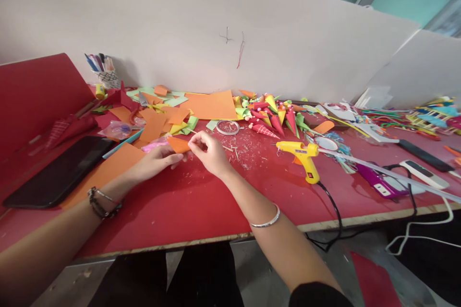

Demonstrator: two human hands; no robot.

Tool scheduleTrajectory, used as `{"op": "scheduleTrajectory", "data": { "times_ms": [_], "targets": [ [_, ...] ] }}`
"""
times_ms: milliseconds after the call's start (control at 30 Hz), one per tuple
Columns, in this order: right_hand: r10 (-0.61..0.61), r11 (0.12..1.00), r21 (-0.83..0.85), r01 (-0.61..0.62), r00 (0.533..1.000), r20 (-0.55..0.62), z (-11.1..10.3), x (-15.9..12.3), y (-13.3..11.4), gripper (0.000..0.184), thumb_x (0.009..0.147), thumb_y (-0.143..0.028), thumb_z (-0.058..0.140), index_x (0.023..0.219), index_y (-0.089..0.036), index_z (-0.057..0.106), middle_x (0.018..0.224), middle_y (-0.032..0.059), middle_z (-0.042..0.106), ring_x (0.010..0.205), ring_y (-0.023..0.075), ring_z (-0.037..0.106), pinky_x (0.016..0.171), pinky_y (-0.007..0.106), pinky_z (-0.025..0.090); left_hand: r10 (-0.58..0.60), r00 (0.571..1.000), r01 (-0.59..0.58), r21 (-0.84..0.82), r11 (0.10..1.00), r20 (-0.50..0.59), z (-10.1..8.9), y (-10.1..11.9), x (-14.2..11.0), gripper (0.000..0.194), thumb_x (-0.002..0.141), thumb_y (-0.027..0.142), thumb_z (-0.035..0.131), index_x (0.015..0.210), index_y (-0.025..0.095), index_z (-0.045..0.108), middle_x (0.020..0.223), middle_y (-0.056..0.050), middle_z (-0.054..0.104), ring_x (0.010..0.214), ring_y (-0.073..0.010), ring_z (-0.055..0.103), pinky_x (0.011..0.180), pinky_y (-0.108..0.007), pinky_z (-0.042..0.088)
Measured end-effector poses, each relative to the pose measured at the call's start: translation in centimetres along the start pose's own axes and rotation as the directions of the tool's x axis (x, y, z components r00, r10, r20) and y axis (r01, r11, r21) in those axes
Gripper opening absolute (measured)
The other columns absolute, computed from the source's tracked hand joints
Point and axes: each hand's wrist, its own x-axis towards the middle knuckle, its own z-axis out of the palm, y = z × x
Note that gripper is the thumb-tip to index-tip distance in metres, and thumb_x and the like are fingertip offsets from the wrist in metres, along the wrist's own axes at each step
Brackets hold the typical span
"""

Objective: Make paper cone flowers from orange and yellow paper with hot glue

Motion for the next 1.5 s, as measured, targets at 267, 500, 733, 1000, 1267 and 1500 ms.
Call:
{"op": "scheduleTrajectory", "data": {
  "times_ms": [267,500,733,1000,1267,1500],
  "targets": [
    [0.005,0.998,-0.067,0.003,0.994,0.108,0.1,-0.3,-0.6,0.011,0.083,-0.029,0.041,0.076,-0.02,0.04,0.061,-0.0033,0.051,0.057,0.0101,0.05,0.057,0.024,0.039,0.004,0.999,0.0,0.07,0.998,-0.051,0.4,-0.6,0.3,0.038,0.079,0.043,0.041,0.063,0.013,0.058,0.051,0.003,0.047,0.045,-0.0059,0.039,0.041,-0.017,0.029],
    [-0.019,0.998,-0.064,0.029,0.989,0.147,0.0,-0.3,-1.0,0.013,0.085,-0.027,0.036,0.075,-0.02,0.04,0.059,-0.0044,0.047,0.055,0.009,0.045,0.055,0.023,0.036,0.05,0.999,-0.049,0.039,0.998,-0.017,0.4,-1.0,0.4,0.038,0.081,0.042,0.039,0.07,0.013,0.061,0.062,0.0,0.056,0.047,-0.0051,0.039,0.042,-0.016,0.029],
    [0.008,1.0,0.004,-0.008,0.993,0.121,0.4,-0.4,-0.9,0.005,0.084,-0.025,0.038,0.081,-0.021,0.038,0.06,-0.0047,0.048,0.057,0.0095,0.048,0.055,0.023,0.037,0.043,0.993,-0.031,0.107,0.994,-0.109,0.5,-1.0,0.5,0.039,0.078,0.041,0.045,0.056,0.012,0.058,0.045,0.002,0.047,0.04,-0.0049,0.034,0.038,-0.017,0.024],
    [0.013,0.999,0.034,-0.019,0.985,0.175,0.3,-0.2,-0.6,0.017,0.084,-0.029,0.04,0.074,-0.018,0.048,0.058,-0.0037,0.048,0.053,0.0078,0.045,0.054,0.023,0.037,0.119,0.987,-0.103,0.141,0.985,-0.11,0.7,-1.1,0.4,0.038,0.077,0.04,0.047,0.053,0.012,0.056,0.052,0.0,0.056,0.044,-0.0053,0.04,0.041,-0.017,0.028],
    [0.049,0.996,-0.083,-0.035,0.985,0.165,0.2,-0.3,-0.7,0.026,0.086,-0.032,0.036,0.072,-0.017,0.05,0.051,-0.0054,0.04,0.047,0.0065,0.037,0.048,0.02,0.03,0.139,0.96,-0.084,0.223,0.971,-0.245,0.5,-0.8,0.6,0.034,0.078,0.043,0.045,0.064,0.014,0.056,0.049,0.004,0.047,0.045,-0.0068,0.037,0.042,-0.019,0.026],
    [0.038,0.989,-0.147,-0.013,0.985,0.169,0.3,-0.2,-0.5,0.026,0.083,-0.034,0.04,0.064,-0.018,0.046,0.053,-0.0057,0.035,0.048,0.0066,0.033,0.047,0.02,0.029,0.153,0.93,-0.078,0.23,0.97,-0.333,0.1,0.2,0.3,0.026,0.078,0.04,0.046,0.07,0.016,0.054,0.053,0.004,0.046,0.047,-0.0074,0.038,0.046,-0.018,0.03]
  ]
}}
